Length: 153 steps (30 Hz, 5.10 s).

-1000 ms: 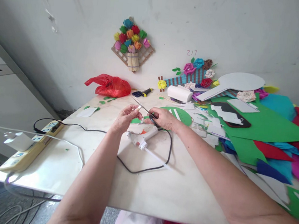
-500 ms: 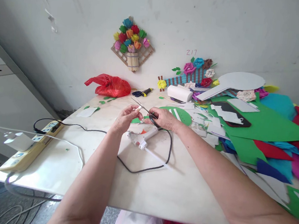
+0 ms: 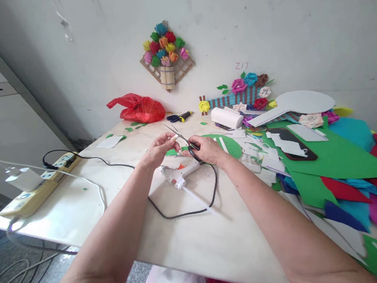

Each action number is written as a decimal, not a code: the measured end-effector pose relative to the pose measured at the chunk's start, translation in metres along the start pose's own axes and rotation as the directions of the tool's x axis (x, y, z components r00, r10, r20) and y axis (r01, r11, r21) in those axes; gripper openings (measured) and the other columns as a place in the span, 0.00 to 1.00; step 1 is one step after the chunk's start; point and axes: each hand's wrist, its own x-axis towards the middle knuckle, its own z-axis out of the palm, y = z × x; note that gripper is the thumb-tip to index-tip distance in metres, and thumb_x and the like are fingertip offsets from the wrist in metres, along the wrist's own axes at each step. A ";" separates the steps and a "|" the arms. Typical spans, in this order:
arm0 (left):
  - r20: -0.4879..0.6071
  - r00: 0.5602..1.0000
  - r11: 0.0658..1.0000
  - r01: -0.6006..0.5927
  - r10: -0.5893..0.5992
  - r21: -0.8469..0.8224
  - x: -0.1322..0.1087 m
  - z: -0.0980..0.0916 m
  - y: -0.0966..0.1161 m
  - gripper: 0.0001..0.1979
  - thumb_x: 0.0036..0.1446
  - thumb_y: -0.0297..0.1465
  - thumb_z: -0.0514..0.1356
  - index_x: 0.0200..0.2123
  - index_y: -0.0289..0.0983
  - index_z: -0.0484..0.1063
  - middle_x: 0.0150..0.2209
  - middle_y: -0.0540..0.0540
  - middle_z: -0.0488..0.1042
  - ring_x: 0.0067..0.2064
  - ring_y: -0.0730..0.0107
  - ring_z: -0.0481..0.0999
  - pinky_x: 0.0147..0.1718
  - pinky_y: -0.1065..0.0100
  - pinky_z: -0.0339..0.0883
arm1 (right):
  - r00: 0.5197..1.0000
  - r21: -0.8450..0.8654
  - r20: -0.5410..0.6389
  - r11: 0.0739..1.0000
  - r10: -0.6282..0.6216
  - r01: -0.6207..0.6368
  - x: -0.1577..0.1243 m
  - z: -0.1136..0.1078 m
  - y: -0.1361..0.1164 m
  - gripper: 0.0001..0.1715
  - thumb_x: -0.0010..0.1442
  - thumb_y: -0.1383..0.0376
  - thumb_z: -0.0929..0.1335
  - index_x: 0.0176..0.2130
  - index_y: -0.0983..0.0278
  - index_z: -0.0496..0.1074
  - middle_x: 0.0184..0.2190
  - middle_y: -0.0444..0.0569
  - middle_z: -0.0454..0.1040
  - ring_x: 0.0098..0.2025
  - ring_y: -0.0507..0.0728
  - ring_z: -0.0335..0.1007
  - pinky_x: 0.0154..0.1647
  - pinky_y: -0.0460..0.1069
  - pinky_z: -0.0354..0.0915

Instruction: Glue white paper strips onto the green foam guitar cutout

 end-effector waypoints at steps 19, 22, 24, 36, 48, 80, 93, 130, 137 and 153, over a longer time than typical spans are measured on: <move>0.023 0.999 1.000 0.023 -0.023 -0.012 -0.001 -0.004 0.000 0.12 0.49 0.36 0.63 0.34 0.35 0.67 0.22 0.49 0.73 0.27 0.74 0.71 0.30 0.71 0.62 | 0.997 -0.035 -0.071 0.999 -0.031 0.029 0.000 0.001 0.002 0.17 0.46 0.53 0.69 0.32 0.62 0.75 0.22 0.43 0.71 0.25 0.50 0.60 0.26 0.45 0.49; 0.010 1.000 0.999 0.026 -0.025 -0.038 -0.001 -0.007 -0.001 0.13 0.47 0.35 0.64 0.33 0.34 0.68 0.22 0.49 0.72 0.27 0.73 0.71 0.30 0.71 0.62 | 0.997 0.046 -0.071 0.998 -0.031 0.035 0.000 0.002 0.003 0.18 0.45 0.53 0.70 0.32 0.64 0.74 0.21 0.42 0.69 0.25 0.50 0.59 0.25 0.44 0.50; 0.006 0.999 0.998 0.034 -0.033 -0.055 -0.002 -0.009 -0.002 0.13 0.46 0.35 0.65 0.33 0.34 0.69 0.22 0.49 0.72 0.27 0.74 0.71 0.30 0.71 0.62 | 0.998 0.140 -0.064 0.990 -0.025 0.033 0.001 0.001 0.005 0.19 0.44 0.53 0.70 0.31 0.66 0.74 0.20 0.42 0.69 0.24 0.49 0.59 0.24 0.44 0.51; -0.019 0.997 0.997 0.075 -0.076 -0.022 -0.002 -0.005 0.000 0.11 0.40 0.31 0.68 0.29 0.33 0.72 0.20 0.50 0.71 0.23 0.77 0.69 0.25 0.74 0.60 | 0.991 0.713 0.102 0.689 0.083 -0.131 0.003 -0.002 0.000 0.25 0.36 0.61 0.75 0.34 0.66 0.66 0.20 0.40 0.68 0.19 0.48 0.62 0.20 0.44 0.59; 0.008 0.989 0.989 0.150 -0.150 0.012 -0.002 0.003 -0.004 0.11 0.36 0.27 0.69 0.28 0.33 0.75 0.22 0.49 0.74 0.24 0.75 0.70 0.25 0.72 0.61 | 0.986 0.722 0.043 0.677 0.160 -0.141 0.004 0.007 -0.010 0.20 0.37 0.68 0.73 0.33 0.65 0.65 0.18 0.37 0.67 0.19 0.48 0.62 0.20 0.44 0.62; -0.080 0.997 0.997 0.003 0.003 0.074 -0.001 0.000 -0.001 0.12 0.42 0.34 0.67 0.30 0.35 0.73 0.24 0.48 0.75 0.26 0.73 0.72 0.30 0.70 0.63 | 0.987 -0.125 0.152 0.989 -0.056 0.075 0.001 -0.023 0.018 0.28 0.43 0.46 0.70 0.40 0.59 0.72 0.30 0.44 0.74 0.29 0.52 0.65 0.29 0.45 0.55; -0.060 0.996 0.988 0.071 -0.063 0.138 -0.002 -0.002 -0.002 0.14 0.39 0.34 0.68 0.29 0.33 0.74 0.23 0.47 0.75 0.25 0.73 0.72 0.29 0.70 0.64 | 0.985 -0.335 0.173 0.940 -0.003 0.062 -0.003 -0.026 0.006 0.30 0.44 0.45 0.68 0.44 0.54 0.71 0.35 0.43 0.75 0.34 0.54 0.68 0.30 0.45 0.56; -0.020 0.998 0.974 0.063 -0.060 0.218 -0.001 -0.007 -0.006 0.11 0.41 0.35 0.67 0.27 0.33 0.76 0.23 0.46 0.75 0.27 0.71 0.72 0.32 0.68 0.64 | 0.984 -0.259 0.178 0.965 -0.005 0.052 -0.004 -0.020 0.004 0.25 0.44 0.47 0.68 0.40 0.57 0.73 0.28 0.42 0.74 0.29 0.52 0.64 0.27 0.44 0.52; -0.018 0.997 0.981 0.082 -0.080 0.174 -0.001 -0.008 -0.006 0.10 0.41 0.34 0.67 0.26 0.33 0.76 0.23 0.47 0.75 0.26 0.72 0.71 0.30 0.69 0.62 | 0.987 -0.237 0.160 0.970 -0.022 0.060 -0.005 -0.020 0.003 0.22 0.44 0.49 0.69 0.37 0.58 0.74 0.24 0.41 0.71 0.26 0.50 0.61 0.25 0.44 0.50; -0.049 0.993 0.989 0.110 -0.106 0.098 -0.003 -0.004 -0.001 0.11 0.39 0.35 0.68 0.25 0.34 0.75 0.23 0.47 0.75 0.27 0.73 0.71 0.32 0.69 0.63 | 0.991 -0.204 0.114 0.975 -0.066 0.088 -0.004 -0.016 0.004 0.22 0.46 0.48 0.68 0.35 0.60 0.74 0.23 0.42 0.71 0.25 0.50 0.60 0.25 0.44 0.50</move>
